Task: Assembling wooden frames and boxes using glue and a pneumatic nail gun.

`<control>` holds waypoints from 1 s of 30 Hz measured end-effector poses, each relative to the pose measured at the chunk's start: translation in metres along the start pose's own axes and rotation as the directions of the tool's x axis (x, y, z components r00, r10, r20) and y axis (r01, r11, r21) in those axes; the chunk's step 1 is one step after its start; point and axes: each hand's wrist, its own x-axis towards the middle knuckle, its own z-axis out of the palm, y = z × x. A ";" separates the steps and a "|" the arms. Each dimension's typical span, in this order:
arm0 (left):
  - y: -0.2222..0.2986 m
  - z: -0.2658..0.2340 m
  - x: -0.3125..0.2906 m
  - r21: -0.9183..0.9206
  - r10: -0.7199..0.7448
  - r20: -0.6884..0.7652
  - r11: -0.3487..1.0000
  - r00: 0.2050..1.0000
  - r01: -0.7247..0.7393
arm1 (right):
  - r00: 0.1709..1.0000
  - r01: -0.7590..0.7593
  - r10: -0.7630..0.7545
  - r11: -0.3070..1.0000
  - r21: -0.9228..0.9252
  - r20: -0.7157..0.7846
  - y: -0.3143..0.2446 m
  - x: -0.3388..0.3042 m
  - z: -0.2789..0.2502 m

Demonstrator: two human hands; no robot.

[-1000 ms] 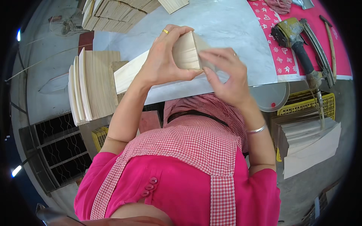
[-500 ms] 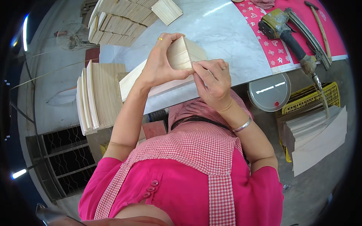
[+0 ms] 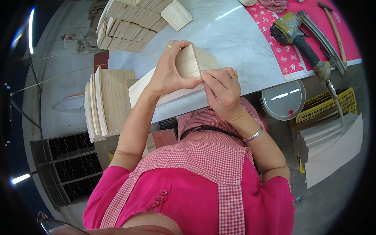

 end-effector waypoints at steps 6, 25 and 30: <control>-0.002 -0.001 0.000 -0.001 0.000 0.008 1.000 1.000 0.000 | 0.997 -0.051 0.047 0.995 0.089 0.054 0.005 -0.003 -0.001; 0.000 -0.007 0.000 -0.019 0.013 -0.034 1.000 0.999 -0.013 | 0.842 -0.354 0.250 0.925 0.138 0.479 -0.023 0.021 -0.035; -0.002 0.002 0.005 -0.038 0.088 -0.081 0.995 0.993 -0.091 | 0.825 -0.401 0.314 0.911 0.097 0.469 -0.025 -0.004 -0.030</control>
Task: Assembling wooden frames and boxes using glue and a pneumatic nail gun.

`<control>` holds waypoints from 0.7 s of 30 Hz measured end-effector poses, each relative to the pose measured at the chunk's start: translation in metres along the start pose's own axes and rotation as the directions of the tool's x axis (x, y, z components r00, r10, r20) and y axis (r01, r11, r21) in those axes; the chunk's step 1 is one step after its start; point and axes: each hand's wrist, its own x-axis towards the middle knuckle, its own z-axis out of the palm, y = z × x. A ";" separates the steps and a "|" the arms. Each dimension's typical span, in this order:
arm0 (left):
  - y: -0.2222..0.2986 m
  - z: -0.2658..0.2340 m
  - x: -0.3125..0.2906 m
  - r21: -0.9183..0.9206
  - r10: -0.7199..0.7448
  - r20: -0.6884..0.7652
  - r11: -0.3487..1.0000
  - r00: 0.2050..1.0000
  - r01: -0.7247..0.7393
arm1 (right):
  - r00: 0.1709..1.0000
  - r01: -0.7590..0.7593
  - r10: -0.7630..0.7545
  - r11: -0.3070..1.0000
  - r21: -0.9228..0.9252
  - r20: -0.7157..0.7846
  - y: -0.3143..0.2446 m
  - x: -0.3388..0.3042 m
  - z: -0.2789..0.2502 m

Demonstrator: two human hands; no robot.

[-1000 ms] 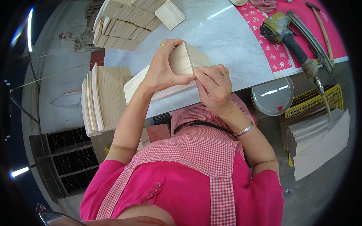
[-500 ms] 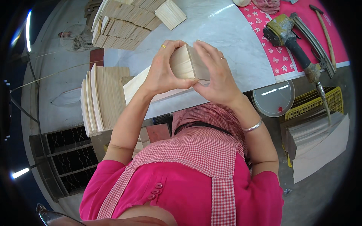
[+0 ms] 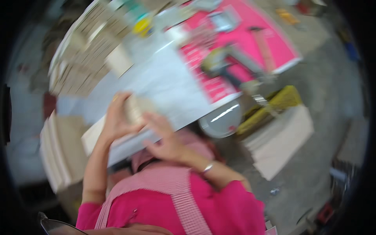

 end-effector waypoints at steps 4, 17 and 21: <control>0.005 -0.002 -0.010 -0.021 -0.074 0.000 0.997 0.997 0.074 | 1.000 -0.009 0.009 0.999 0.052 0.002 -0.004 0.001 0.005; 0.001 0.002 -0.008 -0.035 -0.085 0.024 0.996 0.996 0.086 | 0.997 0.058 -0.060 0.997 0.045 0.045 0.014 0.071 -0.005; 0.003 0.004 -0.012 -0.004 -0.081 -0.025 0.997 0.996 0.081 | 0.993 0.091 -0.089 0.996 -0.022 0.079 0.010 0.066 0.007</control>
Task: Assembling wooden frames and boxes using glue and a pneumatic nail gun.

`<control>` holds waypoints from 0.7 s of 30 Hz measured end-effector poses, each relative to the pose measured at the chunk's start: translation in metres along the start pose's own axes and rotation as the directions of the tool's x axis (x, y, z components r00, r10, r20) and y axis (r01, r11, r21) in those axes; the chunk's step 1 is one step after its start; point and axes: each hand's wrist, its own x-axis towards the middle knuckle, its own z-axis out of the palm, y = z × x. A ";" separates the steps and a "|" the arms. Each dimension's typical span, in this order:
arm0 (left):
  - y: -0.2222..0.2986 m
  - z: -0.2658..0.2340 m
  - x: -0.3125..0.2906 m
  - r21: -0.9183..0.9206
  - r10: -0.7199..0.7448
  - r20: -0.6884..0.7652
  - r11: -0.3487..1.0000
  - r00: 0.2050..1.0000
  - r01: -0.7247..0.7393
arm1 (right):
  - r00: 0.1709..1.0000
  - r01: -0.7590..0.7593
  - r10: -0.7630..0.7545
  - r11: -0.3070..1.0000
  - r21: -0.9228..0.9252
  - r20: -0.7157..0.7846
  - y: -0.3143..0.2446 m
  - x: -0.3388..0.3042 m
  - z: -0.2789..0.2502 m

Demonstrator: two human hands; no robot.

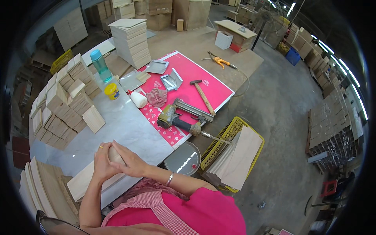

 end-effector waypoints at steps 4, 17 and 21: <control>-0.001 0.000 0.003 -0.008 -0.031 -0.013 0.999 0.999 0.031 | 0.999 0.030 -0.031 0.999 -0.039 -0.044 -0.020 -0.016 -0.002; 0.002 -0.003 0.008 0.017 -0.047 0.038 0.999 0.998 0.047 | 0.996 -0.079 0.076 0.994 0.072 0.042 -0.056 -0.057 -0.039; 0.001 -0.002 0.008 0.026 -0.006 0.012 1.000 1.000 0.006 | 0.998 -0.063 0.047 0.906 -0.418 -0.050 -0.018 -0.051 -0.081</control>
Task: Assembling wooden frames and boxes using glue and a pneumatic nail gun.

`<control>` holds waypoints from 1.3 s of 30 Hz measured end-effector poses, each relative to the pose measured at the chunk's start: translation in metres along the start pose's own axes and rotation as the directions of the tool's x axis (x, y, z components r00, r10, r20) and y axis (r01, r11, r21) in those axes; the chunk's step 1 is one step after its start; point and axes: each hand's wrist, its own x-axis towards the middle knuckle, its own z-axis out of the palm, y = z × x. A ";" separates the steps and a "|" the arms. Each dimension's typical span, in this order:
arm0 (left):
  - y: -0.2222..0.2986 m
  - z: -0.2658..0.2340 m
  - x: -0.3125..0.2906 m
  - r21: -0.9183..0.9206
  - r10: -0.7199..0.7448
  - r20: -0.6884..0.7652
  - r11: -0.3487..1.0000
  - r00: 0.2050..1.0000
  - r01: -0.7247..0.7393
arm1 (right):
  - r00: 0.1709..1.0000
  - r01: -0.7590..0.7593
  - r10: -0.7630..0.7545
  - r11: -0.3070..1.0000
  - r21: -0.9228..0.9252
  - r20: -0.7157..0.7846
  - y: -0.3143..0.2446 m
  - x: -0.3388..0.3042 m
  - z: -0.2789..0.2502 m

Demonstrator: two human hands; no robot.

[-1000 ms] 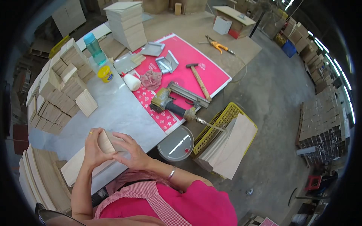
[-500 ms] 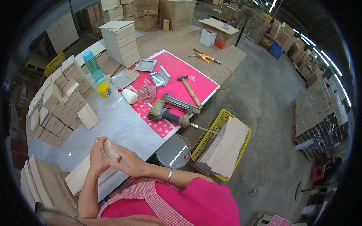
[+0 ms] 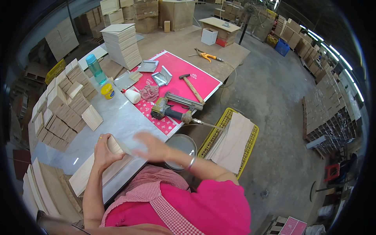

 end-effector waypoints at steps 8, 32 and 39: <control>-0.015 0.007 -0.010 0.012 0.013 -0.031 1.000 0.999 -0.013 | 0.916 -0.314 0.398 0.649 -0.693 -0.042 0.131 0.029 -0.077; -0.015 0.009 -0.013 0.073 0.018 0.023 0.997 1.000 -0.020 | 0.795 -0.038 0.199 0.959 -0.280 0.573 -0.088 0.119 -0.114; -0.012 0.012 -0.012 0.066 0.013 -0.014 0.998 1.000 -0.012 | 0.744 0.075 0.252 0.889 -0.452 0.619 -0.093 0.121 -0.113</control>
